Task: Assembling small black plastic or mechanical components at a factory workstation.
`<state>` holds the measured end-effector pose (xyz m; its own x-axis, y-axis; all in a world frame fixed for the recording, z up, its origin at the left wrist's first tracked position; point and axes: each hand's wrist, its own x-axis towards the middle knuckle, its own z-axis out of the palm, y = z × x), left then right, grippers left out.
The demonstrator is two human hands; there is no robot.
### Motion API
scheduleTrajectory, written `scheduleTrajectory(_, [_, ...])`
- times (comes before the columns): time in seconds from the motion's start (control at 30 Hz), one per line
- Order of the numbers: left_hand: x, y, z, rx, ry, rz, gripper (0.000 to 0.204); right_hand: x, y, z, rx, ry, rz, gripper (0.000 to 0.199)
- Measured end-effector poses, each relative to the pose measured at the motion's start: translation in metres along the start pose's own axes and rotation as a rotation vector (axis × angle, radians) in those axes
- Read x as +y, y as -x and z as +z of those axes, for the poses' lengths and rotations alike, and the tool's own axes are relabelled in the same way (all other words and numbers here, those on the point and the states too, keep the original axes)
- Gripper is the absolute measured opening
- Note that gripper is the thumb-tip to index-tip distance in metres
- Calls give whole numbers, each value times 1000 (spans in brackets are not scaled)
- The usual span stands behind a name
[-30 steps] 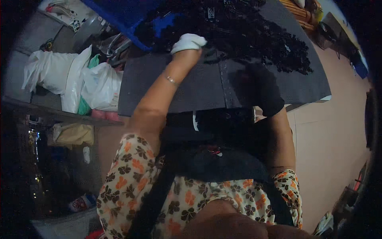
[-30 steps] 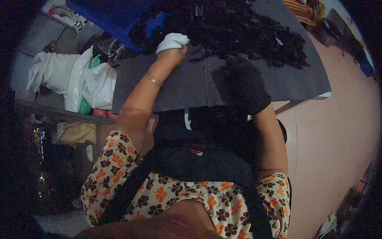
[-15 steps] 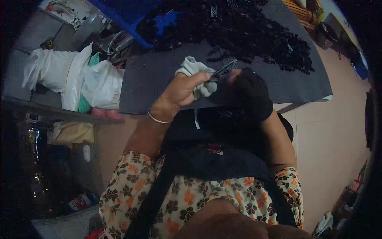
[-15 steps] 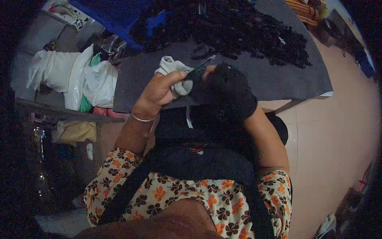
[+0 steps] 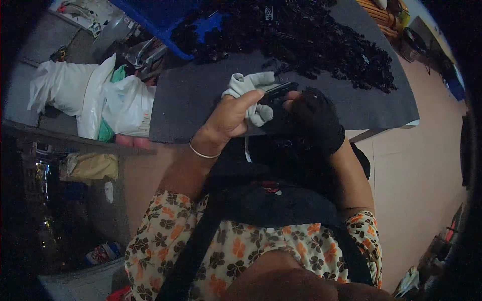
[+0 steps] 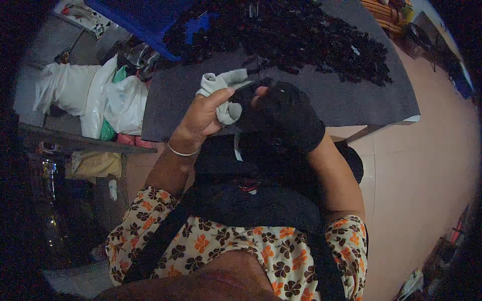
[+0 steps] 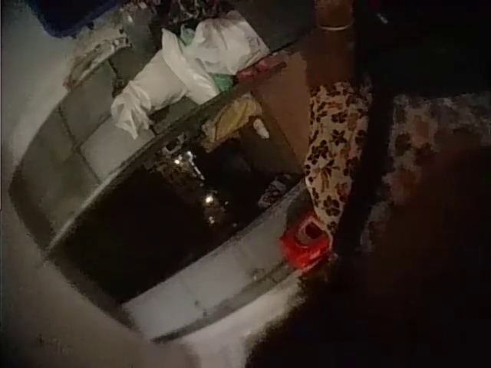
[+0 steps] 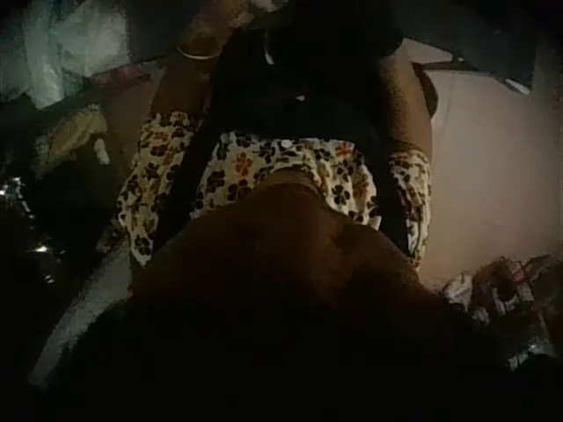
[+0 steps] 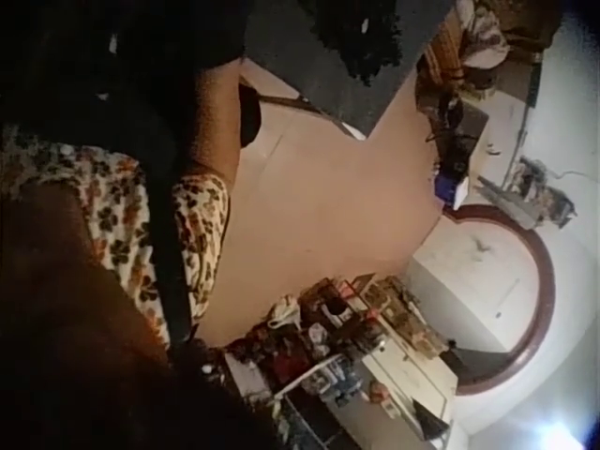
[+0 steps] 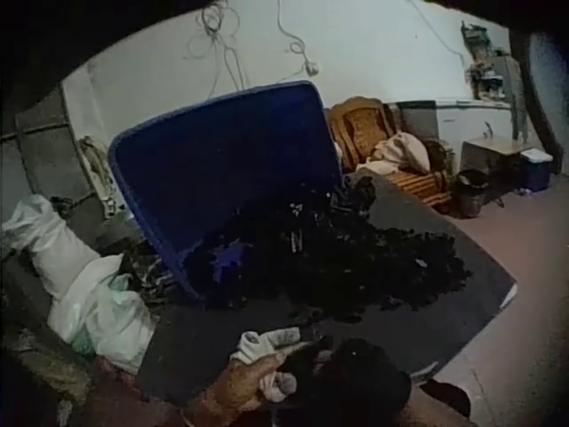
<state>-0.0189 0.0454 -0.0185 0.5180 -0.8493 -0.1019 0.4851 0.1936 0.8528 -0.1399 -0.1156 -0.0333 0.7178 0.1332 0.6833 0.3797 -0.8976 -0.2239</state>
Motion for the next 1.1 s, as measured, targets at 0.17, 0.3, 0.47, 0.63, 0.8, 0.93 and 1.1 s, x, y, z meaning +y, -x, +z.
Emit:
scheduleTrajectory(0.17, [5, 7, -2, -190, -29, -73, 30, -5, 0, -2, 1, 20, 18, 21])
scheduleTrajectory(0.3, [0, 9, 7, -148, -64, -33, 27, -5, 2, -3, 49, 110, -37, 31])
scheduleTrajectory(0.47, [-2, 13, 15, 81, -484, 116, 23, -13, -6, -10, 11, 75, -20, 30])
scheduleTrajectory(0.63, [2, 25, 24, 43, -764, 177, 20, -7, -2, 3, 48, -513, 429, 23])
scheduleTrajectory(0.8, [5, 27, 18, -96, -997, 244, 23, -6, -5, -10, -244, -542, 505, 32])
scheduleTrajectory(0.93, [8, 27, 16, -181, -862, 155, 24, -11, -4, -13, -266, -483, 453, 32])
scheduleTrajectory(1.1, [8, 25, 13, -215, -840, 52, 27, -13, -2, -15, -286, -530, 502, 29])
